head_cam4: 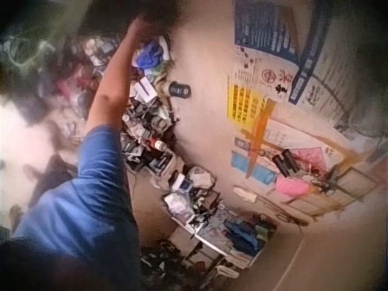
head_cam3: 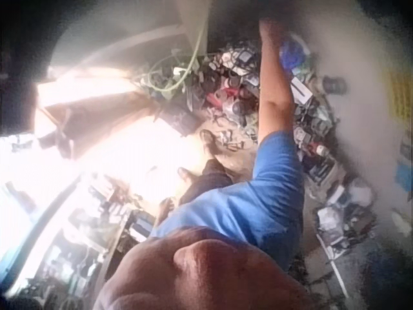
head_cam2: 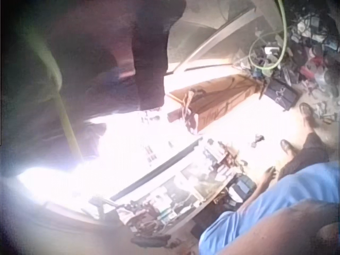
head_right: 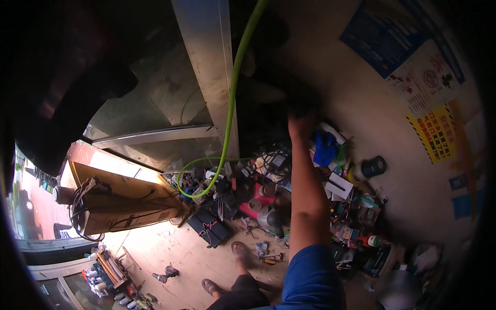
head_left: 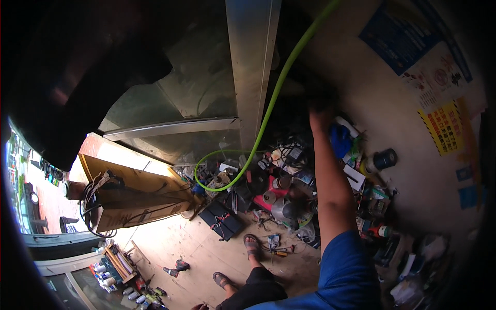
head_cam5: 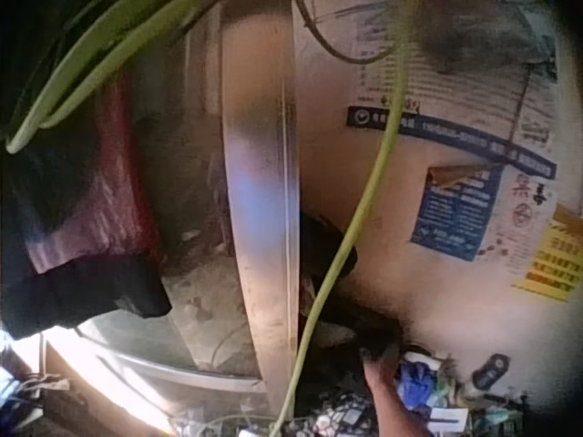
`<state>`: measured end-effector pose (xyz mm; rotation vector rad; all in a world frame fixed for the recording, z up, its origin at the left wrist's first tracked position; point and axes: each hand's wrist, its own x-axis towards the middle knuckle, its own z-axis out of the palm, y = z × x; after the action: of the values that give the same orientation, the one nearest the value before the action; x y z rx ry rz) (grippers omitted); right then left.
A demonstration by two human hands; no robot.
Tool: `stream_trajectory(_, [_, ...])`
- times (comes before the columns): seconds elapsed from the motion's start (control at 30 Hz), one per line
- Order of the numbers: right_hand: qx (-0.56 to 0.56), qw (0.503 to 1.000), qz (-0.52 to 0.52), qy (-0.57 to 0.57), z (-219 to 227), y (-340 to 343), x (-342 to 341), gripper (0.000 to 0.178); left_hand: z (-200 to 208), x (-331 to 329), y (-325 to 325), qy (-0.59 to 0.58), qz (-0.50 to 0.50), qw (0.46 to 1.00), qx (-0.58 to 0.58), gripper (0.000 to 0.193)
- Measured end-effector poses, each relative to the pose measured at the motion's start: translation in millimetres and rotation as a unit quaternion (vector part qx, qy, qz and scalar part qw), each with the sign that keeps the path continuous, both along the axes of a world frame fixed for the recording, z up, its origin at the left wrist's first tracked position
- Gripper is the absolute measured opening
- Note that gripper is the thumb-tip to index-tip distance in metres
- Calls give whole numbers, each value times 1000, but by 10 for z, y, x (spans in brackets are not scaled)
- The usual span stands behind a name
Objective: The person works on a black battery pack and charger unit, using a screwdriver to tighten wires and connect components while seated on a workshop floor.
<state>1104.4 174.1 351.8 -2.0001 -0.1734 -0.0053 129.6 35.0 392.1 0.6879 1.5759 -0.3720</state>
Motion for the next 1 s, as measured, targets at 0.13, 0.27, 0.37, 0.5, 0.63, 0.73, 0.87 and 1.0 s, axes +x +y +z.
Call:
stream_trajectory(0.13, [-289, 950, 65, -96, -231, -27, 111, 81, 120, 282, 102, -9, -27, 999, 22, 49])
stream_trajectory(0.27, [-394, 892, 216, 57, -80, -246, 563, 87, -101, 233, 184, -37, -55, 997, 43, 42])
stream_trajectory(0.37, [-233, 953, 44, -186, -18, -135, -430, 86, -83, 145, 70, -1, -17, 999, 33, 41])
stream_trajectory(0.5, [-180, 961, 61, -203, -209, -825, -2122, 78, -79, 76, -9, -23, 2, 998, 51, 46])
stream_trajectory(0.63, [-347, 895, 264, 95, -1478, -2622, -4515, 85, -254, -104, -65, -46, 20, 997, 55, 49])
stream_trajectory(0.73, [-345, 667, 371, 546, -1420, -3667, -6196, 92, -126, -441, -272, -26, 85, 994, 69, 39])
stream_trajectory(0.87, [-203, 657, 366, 628, -1064, -4003, -6864, 87, -313, -972, -435, -33, 58, 994, 84, 40])
stream_trajectory(1.0, [-343, 700, 396, 485, -903, -3587, -6799, 71, -386, -1727, -870, 28, -25, 990, 132, 44])
